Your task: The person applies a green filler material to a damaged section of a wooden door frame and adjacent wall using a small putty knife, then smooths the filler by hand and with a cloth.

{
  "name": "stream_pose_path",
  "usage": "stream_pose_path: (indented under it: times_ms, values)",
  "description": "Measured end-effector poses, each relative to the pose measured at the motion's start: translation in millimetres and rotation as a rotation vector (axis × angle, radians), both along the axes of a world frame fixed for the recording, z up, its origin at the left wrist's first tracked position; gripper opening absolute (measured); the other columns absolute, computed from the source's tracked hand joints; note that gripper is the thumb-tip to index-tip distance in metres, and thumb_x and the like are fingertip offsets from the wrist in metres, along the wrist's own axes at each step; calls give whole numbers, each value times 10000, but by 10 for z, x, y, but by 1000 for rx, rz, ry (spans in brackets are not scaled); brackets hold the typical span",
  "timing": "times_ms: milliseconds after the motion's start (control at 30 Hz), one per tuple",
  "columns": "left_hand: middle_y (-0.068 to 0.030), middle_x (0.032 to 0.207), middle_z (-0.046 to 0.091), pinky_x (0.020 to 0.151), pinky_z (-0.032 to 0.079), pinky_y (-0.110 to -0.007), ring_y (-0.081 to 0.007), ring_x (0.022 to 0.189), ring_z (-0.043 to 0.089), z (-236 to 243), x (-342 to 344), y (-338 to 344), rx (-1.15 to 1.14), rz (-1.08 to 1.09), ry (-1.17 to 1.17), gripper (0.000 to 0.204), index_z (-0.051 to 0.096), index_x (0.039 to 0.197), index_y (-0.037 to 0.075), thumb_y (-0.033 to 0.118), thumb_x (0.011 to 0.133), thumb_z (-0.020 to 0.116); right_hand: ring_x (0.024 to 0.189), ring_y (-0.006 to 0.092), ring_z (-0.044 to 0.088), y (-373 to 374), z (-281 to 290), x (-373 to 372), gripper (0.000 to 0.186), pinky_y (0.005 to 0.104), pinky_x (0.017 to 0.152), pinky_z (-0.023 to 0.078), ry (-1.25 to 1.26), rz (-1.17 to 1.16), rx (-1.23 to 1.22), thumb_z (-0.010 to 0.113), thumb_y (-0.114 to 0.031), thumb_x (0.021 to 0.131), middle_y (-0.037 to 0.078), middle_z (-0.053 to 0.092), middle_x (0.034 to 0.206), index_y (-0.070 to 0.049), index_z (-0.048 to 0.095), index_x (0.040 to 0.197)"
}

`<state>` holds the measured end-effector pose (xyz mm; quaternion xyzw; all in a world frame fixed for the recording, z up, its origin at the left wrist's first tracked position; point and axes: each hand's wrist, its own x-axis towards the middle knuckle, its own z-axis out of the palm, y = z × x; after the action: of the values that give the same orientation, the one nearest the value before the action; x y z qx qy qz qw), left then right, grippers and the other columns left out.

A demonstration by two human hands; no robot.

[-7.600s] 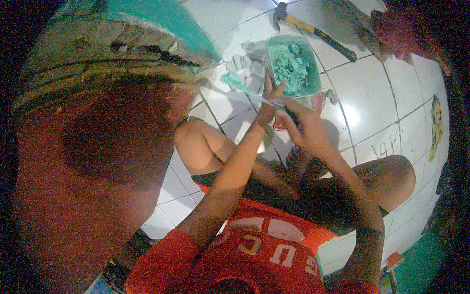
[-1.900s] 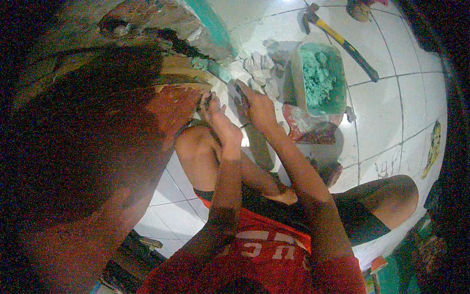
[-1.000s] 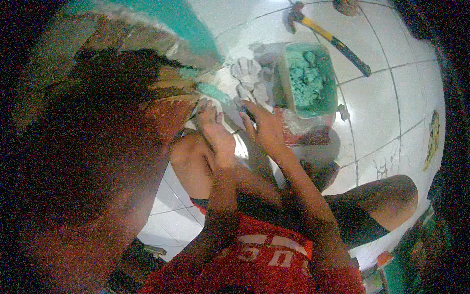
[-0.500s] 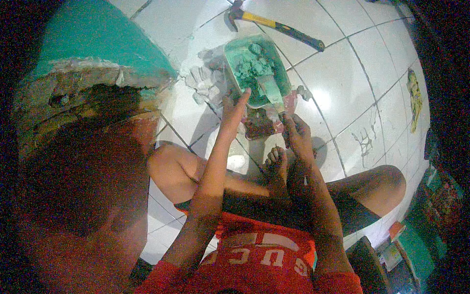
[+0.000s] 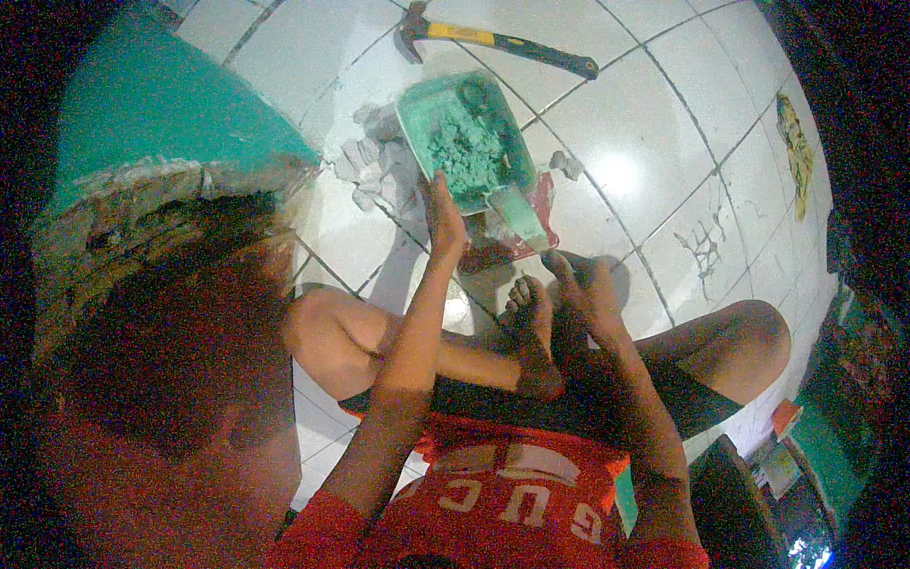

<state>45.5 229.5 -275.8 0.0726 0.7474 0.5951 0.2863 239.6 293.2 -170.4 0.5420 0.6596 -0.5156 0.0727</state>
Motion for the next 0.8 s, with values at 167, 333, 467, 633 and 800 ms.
stream_pose_path:
  times_ms: [167,333,467,633,800]
  values:
    - [-286,1318,318,984,262,-425,-397,1190,346,-94,15,45,-21,-12,-26,608,288,1291,-77,386,906,371,546,134,509,73,388,67,367,283,512,418,69,-41,-80,539,-350,889,51,597,677,-3,638,957]
    - [-284,1342,296,1014,243,-426,-397,1224,322,-294,-88,-137,18,-97,-44,647,219,1335,-57,377,896,411,637,113,512,23,623,-130,280,253,578,429,58,-58,-198,522,-232,900,60,588,817,-17,547,1079]
    - [-272,1332,329,1016,256,-431,-410,1217,338,-86,-20,-143,-204,-193,17,656,228,1342,-45,381,886,432,741,157,589,-94,541,-518,275,302,667,472,310,120,95,482,-138,894,104,606,940,-50,511,1152]
    - [-232,1293,394,987,308,-432,-376,1185,392,-333,10,-981,-424,-686,242,605,309,1313,-16,331,859,507,849,336,614,-398,613,-1434,327,384,737,487,372,556,130,483,-130,867,189,607,994,-86,503,1190]
    - [-201,1260,423,958,355,-408,-322,1172,417,150,-3,-814,-206,-588,96,564,356,1292,30,229,816,584,784,402,577,-450,-211,-1936,361,429,689,468,536,685,250,482,-98,833,211,605,869,-93,512,1193]
